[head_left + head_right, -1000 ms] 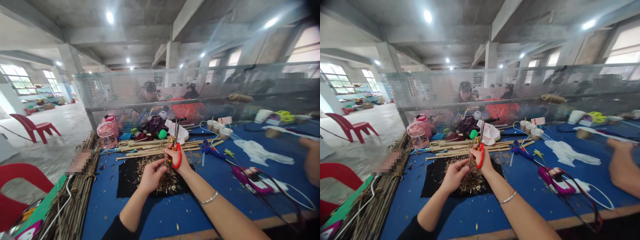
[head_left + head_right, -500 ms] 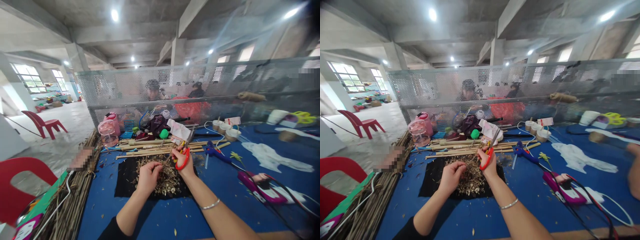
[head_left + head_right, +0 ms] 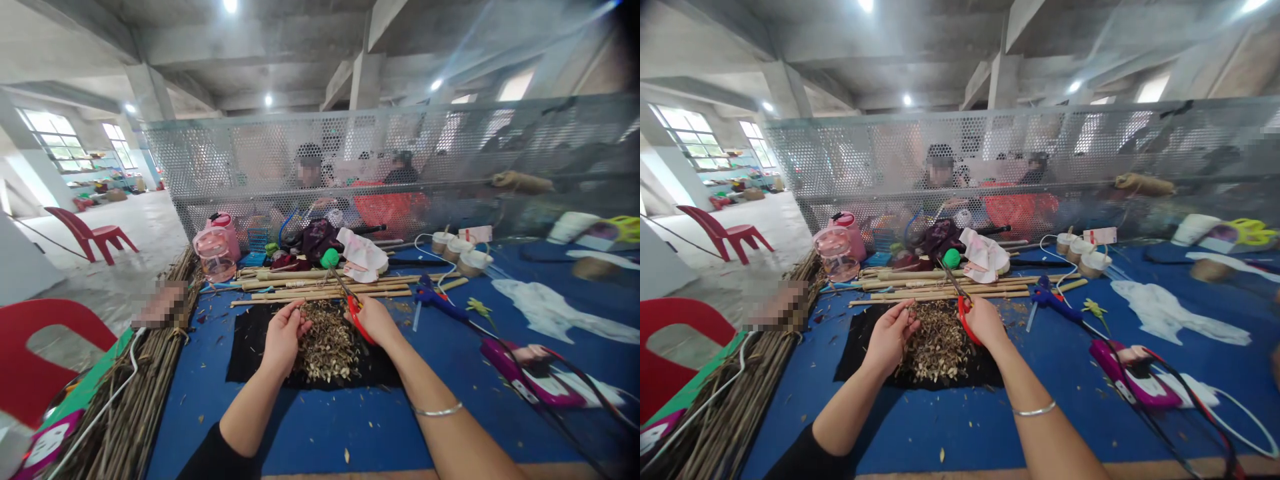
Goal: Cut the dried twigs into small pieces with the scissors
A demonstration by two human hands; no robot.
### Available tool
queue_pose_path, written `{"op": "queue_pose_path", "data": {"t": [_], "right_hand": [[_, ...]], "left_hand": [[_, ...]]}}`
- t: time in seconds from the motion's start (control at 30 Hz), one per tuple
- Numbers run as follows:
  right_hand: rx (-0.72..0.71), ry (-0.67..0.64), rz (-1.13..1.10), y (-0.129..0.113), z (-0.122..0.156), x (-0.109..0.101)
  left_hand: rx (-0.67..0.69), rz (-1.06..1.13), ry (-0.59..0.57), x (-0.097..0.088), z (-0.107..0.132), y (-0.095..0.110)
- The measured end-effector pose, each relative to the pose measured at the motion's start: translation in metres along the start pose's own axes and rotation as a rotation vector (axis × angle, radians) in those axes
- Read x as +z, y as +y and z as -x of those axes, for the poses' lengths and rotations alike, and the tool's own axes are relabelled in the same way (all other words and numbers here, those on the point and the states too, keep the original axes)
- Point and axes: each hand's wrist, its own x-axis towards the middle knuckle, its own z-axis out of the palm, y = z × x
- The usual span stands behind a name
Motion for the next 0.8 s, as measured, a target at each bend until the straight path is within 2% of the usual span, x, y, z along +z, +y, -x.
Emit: {"op": "queue_pose_path", "data": {"t": [0.17, 0.33, 0.5, 0.6, 0.7, 0.8], "right_hand": [[-0.049, 0.05, 0.274, -0.008, 0.007, 0.001], [-0.135, 0.107, 0.15, -0.015, 0.013, 0.001], [-0.239, -0.1, 0.12, -0.019, 0.022, 0.005], [-0.274, -0.243, 0.083, -0.017, 0.034, -0.001], [-0.263, -0.374, -0.016, -0.014, 0.051, -0.012], [-0.224, -0.444, -0.057, -0.012, 0.067, -0.023]], "left_hand": [[-0.074, 0.062, 0.024, 0.003, 0.003, 0.003], [-0.093, 0.104, 0.058, 0.005, 0.007, 0.007], [-0.019, 0.117, 0.044, 0.005, 0.005, 0.009], [0.019, 0.103, 0.003, 0.004, 0.003, 0.009], [0.078, 0.105, -0.042, 0.003, 0.004, 0.008], [0.064, 0.107, -0.074, 0.001, 0.006, 0.008]]}}
